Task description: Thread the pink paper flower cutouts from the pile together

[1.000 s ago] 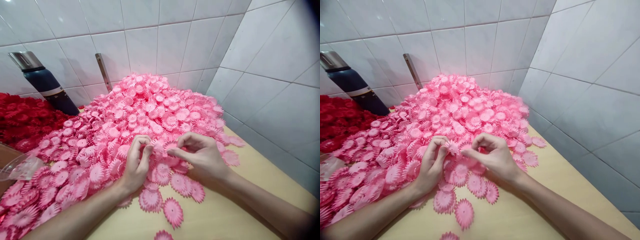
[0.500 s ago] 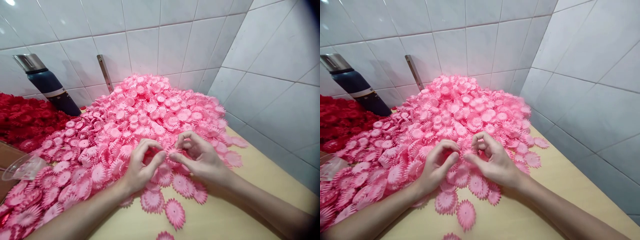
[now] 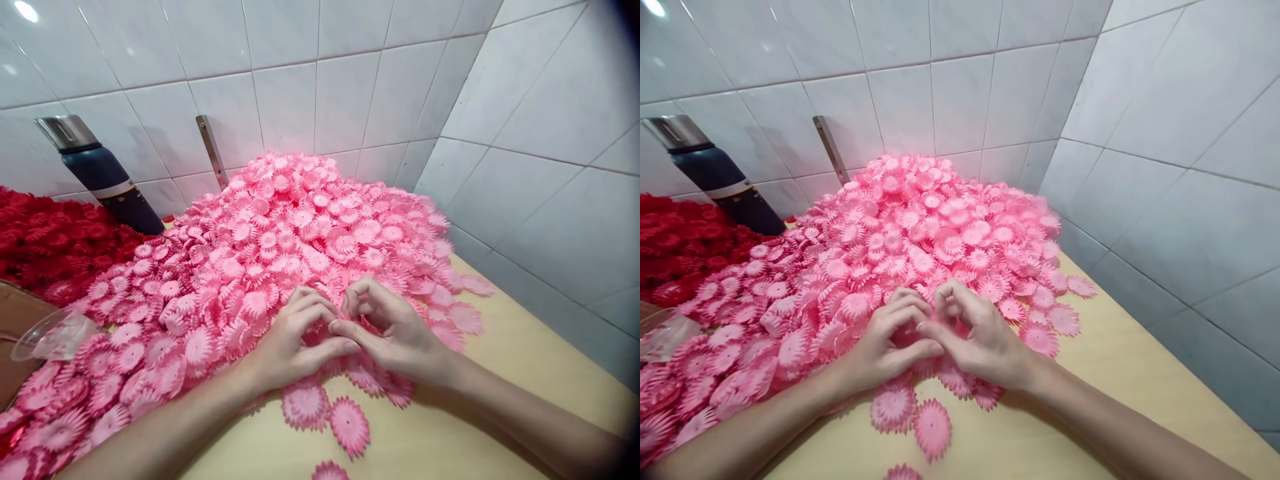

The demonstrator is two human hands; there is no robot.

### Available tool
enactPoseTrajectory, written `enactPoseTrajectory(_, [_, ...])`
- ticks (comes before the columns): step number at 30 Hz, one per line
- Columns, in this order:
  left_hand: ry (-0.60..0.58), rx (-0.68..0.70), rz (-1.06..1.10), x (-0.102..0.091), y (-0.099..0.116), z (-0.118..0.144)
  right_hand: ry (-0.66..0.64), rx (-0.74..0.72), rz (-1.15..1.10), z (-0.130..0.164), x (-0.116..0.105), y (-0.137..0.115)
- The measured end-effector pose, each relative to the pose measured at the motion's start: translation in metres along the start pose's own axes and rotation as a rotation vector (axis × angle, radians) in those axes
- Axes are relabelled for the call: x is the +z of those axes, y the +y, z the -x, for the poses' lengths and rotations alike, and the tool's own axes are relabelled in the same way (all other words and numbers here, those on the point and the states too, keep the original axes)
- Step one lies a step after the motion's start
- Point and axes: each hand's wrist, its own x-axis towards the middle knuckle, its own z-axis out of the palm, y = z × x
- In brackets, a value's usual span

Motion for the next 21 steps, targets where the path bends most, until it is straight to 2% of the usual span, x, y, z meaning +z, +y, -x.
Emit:
enactPoseTrajectory(8, [-0.100,-0.045,-0.012,-0.001,0.002,-0.001,-0.088,0.088,-0.035,-0.002,-0.005,0.001])
enactPoseTrajectory(11, [-0.060,-0.076,0.060,-0.001,0.005,-0.001,-0.051,0.073,-0.042,-0.002,-0.006,0.004])
enactPoseTrajectory(14, [0.120,-0.127,0.201,0.001,0.006,-0.001,0.072,0.080,-0.112,-0.002,-0.006,0.006])
enactPoseTrajectory(19, [0.590,-0.312,0.532,0.005,0.000,-0.002,0.343,0.136,-0.114,-0.008,-0.010,0.004])
enactPoseTrajectory(20, [0.633,-0.339,0.561,0.004,-0.001,-0.003,0.368,0.155,-0.101,-0.009,-0.011,0.003])
enactPoseTrajectory(21, [0.627,-0.349,0.543,0.004,-0.002,-0.004,0.369,0.166,-0.088,-0.010,-0.012,0.003])
